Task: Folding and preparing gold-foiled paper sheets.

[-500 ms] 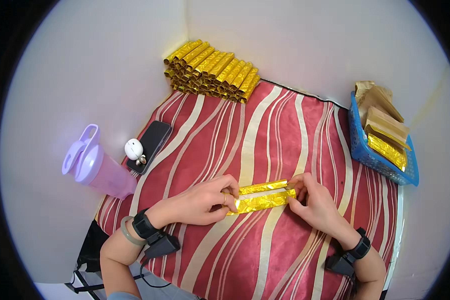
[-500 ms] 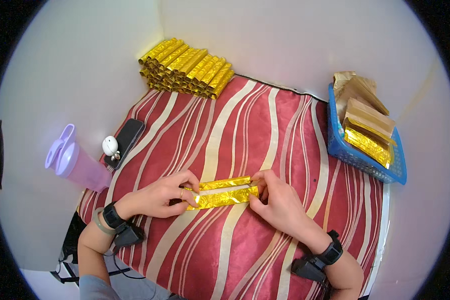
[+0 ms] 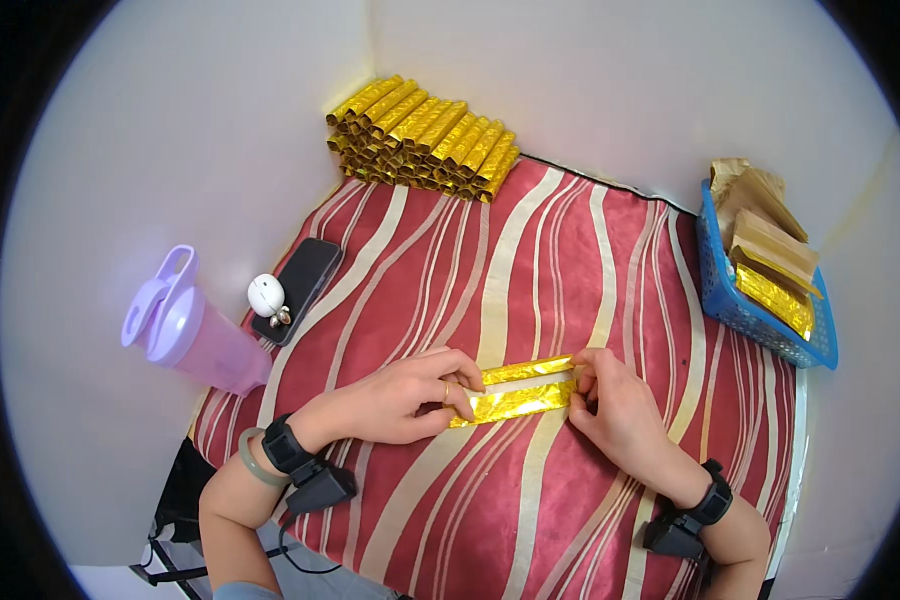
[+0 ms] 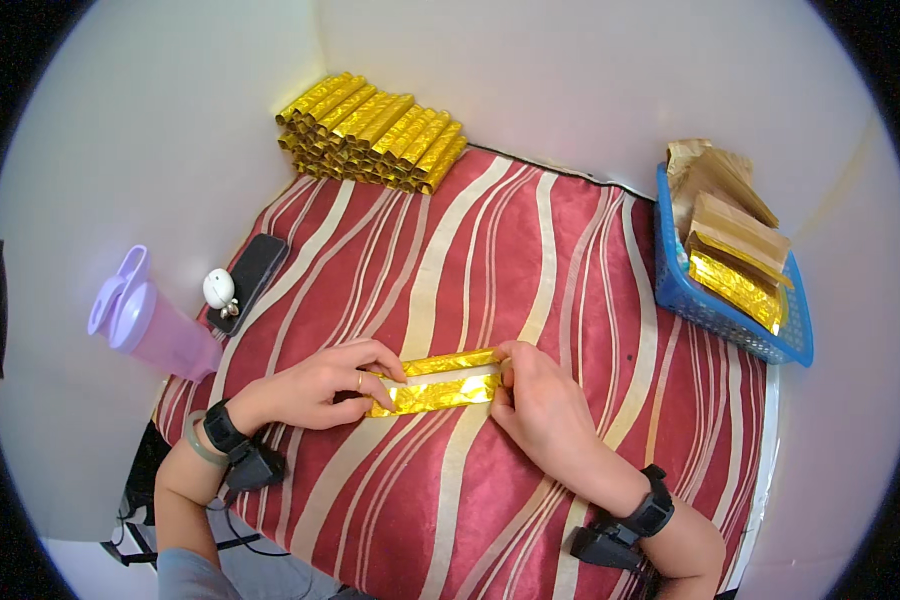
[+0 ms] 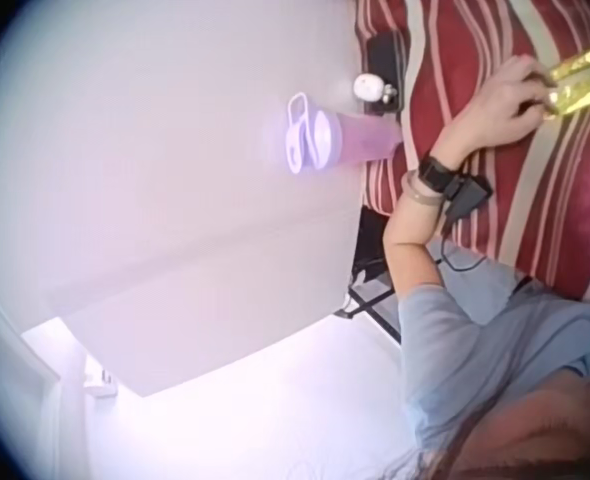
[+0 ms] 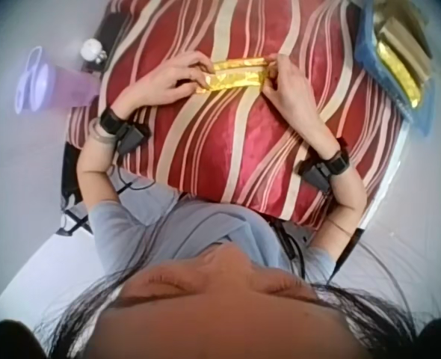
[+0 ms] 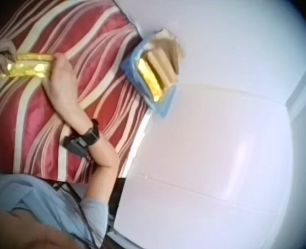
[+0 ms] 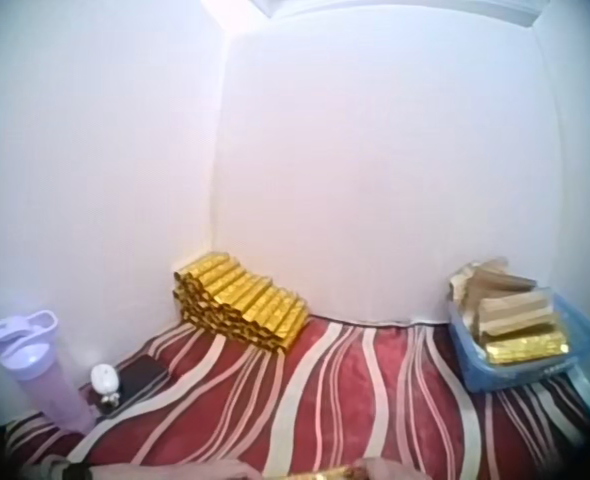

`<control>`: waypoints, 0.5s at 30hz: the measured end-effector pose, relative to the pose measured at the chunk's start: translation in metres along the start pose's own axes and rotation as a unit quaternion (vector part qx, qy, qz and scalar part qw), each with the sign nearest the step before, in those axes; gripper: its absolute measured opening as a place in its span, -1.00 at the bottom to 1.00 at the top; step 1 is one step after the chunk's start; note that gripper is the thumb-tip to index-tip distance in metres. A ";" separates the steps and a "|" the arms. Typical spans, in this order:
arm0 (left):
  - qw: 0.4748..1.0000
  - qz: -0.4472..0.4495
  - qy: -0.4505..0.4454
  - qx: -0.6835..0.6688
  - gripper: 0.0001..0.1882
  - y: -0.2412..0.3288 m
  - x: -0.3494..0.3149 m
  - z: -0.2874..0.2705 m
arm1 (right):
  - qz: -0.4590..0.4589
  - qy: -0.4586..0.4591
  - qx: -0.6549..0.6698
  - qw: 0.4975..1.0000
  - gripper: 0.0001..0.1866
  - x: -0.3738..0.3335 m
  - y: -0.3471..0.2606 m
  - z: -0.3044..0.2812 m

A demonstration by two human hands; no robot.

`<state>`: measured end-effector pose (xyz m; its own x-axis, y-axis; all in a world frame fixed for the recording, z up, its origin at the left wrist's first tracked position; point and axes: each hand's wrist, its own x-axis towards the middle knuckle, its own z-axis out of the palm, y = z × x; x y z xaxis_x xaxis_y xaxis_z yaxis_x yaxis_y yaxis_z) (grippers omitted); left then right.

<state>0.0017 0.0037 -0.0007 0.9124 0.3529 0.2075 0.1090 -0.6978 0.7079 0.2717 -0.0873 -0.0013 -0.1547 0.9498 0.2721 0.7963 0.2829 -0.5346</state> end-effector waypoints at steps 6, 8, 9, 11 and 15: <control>0.999 -0.009 -0.021 -0.028 -0.64 0.000 -0.002 -0.005 | 0.021 -0.047 0.116 0.992 -0.76 -0.004 0.001 -0.012; 0.999 -0.004 -0.029 -0.025 -0.61 -0.002 -0.002 -0.005 | 0.009 -0.038 0.106 0.994 -0.78 -0.003 0.003 -0.010; 0.999 -0.005 -0.028 -0.025 -0.61 -0.003 -0.001 -0.005 | 0.024 -0.057 0.110 0.992 -0.76 -0.001 0.001 -0.010; 0.999 -0.014 -0.029 -0.038 -0.60 -0.005 -0.001 -0.005 | 0.038 -0.078 0.115 0.990 -0.74 0.001 0.000 -0.012; 0.999 -0.020 -0.024 -0.030 -0.59 -0.003 0.000 -0.005 | -0.077 -0.020 -0.019 0.997 -0.62 0.008 0.001 -0.014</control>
<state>-0.0004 0.0089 0.0007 0.9256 0.3490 0.1464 0.1236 -0.6444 0.7547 0.2790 -0.0814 0.0114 -0.2991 0.9007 0.3152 0.7834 0.4204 -0.4577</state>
